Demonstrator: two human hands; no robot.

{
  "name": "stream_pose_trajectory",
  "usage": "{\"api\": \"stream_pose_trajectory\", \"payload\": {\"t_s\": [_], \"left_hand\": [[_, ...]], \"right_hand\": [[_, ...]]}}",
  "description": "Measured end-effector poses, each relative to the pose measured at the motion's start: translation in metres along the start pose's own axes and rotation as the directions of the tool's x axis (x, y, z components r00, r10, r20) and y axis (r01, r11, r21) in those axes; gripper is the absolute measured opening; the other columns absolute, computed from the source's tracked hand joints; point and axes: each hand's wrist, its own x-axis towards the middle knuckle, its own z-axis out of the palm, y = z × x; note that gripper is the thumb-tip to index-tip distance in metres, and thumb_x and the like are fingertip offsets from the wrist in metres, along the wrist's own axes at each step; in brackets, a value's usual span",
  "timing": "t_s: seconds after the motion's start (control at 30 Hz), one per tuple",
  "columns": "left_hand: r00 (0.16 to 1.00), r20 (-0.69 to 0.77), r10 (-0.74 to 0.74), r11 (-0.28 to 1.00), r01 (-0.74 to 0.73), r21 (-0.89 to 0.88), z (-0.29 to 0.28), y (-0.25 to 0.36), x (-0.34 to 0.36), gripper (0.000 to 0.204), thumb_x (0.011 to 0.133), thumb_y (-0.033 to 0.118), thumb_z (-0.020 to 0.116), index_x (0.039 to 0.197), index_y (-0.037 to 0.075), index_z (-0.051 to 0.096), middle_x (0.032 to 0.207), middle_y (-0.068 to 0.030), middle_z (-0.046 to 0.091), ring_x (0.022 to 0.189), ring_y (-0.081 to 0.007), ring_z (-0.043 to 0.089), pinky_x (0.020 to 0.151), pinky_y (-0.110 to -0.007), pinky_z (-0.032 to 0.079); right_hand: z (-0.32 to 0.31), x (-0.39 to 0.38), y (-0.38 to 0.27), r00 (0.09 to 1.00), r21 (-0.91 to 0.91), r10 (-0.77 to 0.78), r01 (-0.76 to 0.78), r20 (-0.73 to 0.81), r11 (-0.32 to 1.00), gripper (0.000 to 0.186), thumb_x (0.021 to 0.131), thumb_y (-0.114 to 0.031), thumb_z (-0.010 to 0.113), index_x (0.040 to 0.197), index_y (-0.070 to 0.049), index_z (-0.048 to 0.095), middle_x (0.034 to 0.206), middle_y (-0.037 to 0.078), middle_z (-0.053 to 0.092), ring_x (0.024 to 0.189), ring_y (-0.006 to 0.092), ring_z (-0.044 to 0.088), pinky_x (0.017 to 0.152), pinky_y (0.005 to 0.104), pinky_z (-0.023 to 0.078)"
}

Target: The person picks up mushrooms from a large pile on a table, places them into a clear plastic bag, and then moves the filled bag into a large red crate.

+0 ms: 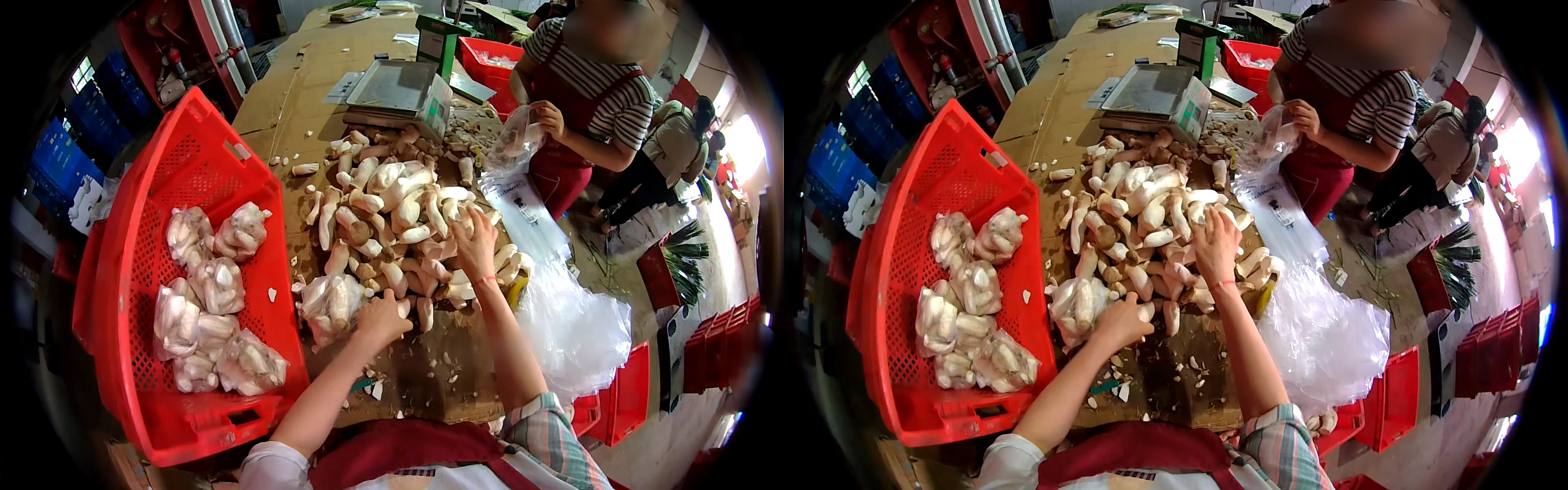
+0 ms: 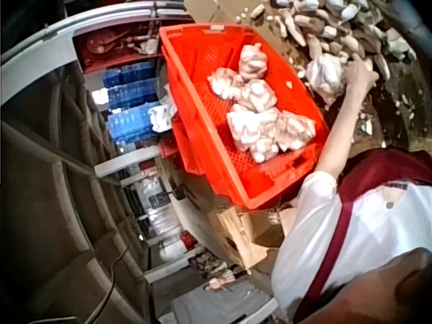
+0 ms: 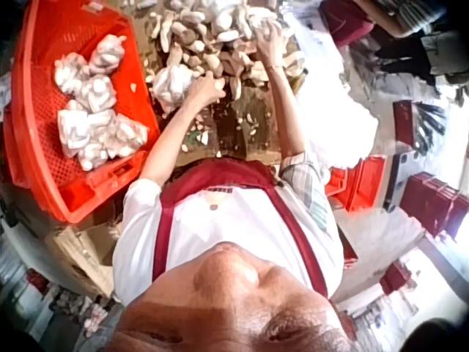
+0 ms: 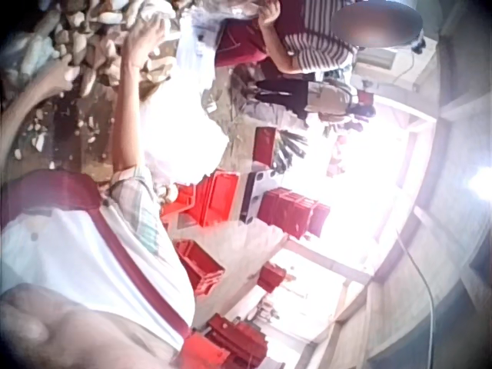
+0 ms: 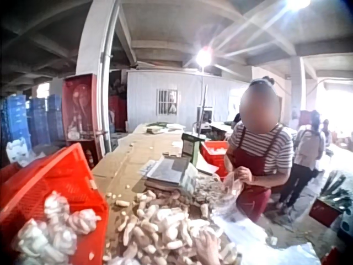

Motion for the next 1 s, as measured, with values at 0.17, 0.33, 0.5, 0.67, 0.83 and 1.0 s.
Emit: {"api": "stream_pose_trajectory", "payload": {"t_s": [0.17, 0.33, 0.5, 0.67, 0.83, 1.0], "left_hand": [[0.948, -0.304, 0.097, 0.984, -0.137, -0.113, -0.078, 0.025, 0.006, 0.061, 0.076, 0.021, 0.070, 0.129, 0.003, 0.046, 0.119, -0.0199, 0.057, 0.110, -0.0343, 0.056, 0.093, -0.039, 0.046], [0.782, -0.540, 0.312, 0.918, -0.395, -0.042, -0.075, -0.002, 0.076, 0.059, 0.087, 0.024, 0.062, 0.138, 0.006, 0.038, 0.133, -0.0206, 0.049, 0.121, -0.0301, 0.049, 0.098, -0.039, 0.043], [0.755, -0.648, 0.100, 0.839, -0.414, -0.352, -0.086, -0.041, 0.059, 0.040, 0.088, 0.028, 0.063, 0.119, 0.004, 0.057, 0.122, -0.0168, 0.059, 0.102, -0.0264, 0.062, 0.085, -0.035, 0.050], [0.893, -0.392, 0.220, 0.973, -0.172, 0.154, -0.047, -0.056, 0.022, 0.030, 0.078, 0.031, 0.073, 0.095, 0.007, 0.069, 0.108, -0.0084, 0.062, 0.102, -0.0232, 0.055, 0.091, -0.037, 0.042], [0.719, -0.600, 0.350, 0.933, -0.212, 0.290, -0.004, -0.083, 0.019, 0.026, 0.067, 0.019, 0.077, 0.091, 0.009, 0.069, 0.100, -0.0046, 0.058, 0.104, -0.0240, 0.048, 0.089, -0.040, 0.039], [0.575, -0.753, 0.322, 0.940, -0.291, 0.179, -0.009, -0.081, -0.007, 0.018, 0.068, 0.012, 0.075, 0.084, 0.009, 0.068, 0.093, -0.0023, 0.060, 0.097, -0.0238, 0.052, 0.087, -0.037, 0.040]], "right_hand": [[-0.020, -0.030, -0.022, 0.981, 0.129, 0.034, -0.009, -0.189, 0.992, 0.030, 0.087, -0.018, 0.062, 0.113, -0.003, 0.057, 0.109, 0.014, 0.052, 0.105, 0.0269, 0.051, 0.093, 0.0362, 0.041], [0.005, -0.095, -0.029, 1.000, 0.166, 0.007, -0.007, 0.003, 0.986, 0.025, 0.082, -0.011, 0.065, 0.102, -0.002, 0.054, 0.090, 0.012, 0.050, 0.077, 0.0249, 0.051, 0.068, 0.0334, 0.044], [0.005, -0.153, -0.008, 0.955, -0.121, -0.123, 0.160, 0.271, 0.980, 0.040, 0.077, -0.014, 0.070, 0.110, -0.004, 0.049, 0.094, 0.014, 0.050, 0.085, 0.0337, 0.054, 0.071, 0.0397, 0.046], [0.012, -0.164, 0.009, 0.936, -0.083, -0.046, 0.080, 0.348, 0.993, 0.045, 0.076, -0.010, 0.068, 0.115, -0.005, 0.047, 0.098, 0.016, 0.049, 0.089, 0.0351, 0.055, 0.070, 0.0403, 0.049], [-0.007, -0.149, -0.014, 0.879, 0.228, -0.362, 0.300, 0.311, 0.926, 0.042, 0.072, -0.001, 0.066, 0.111, -0.003, 0.050, 0.105, 0.018, 0.050, 0.092, 0.0360, 0.056, 0.075, 0.0396, 0.050], [-0.011, -0.076, -0.038, 0.916, 0.156, -0.397, 0.400, -0.054, 0.903, 0.042, 0.076, 0.004, 0.062, 0.115, -0.005, 0.050, 0.105, 0.019, 0.051, 0.093, 0.0378, 0.055, 0.076, 0.0419, 0.048]]}}
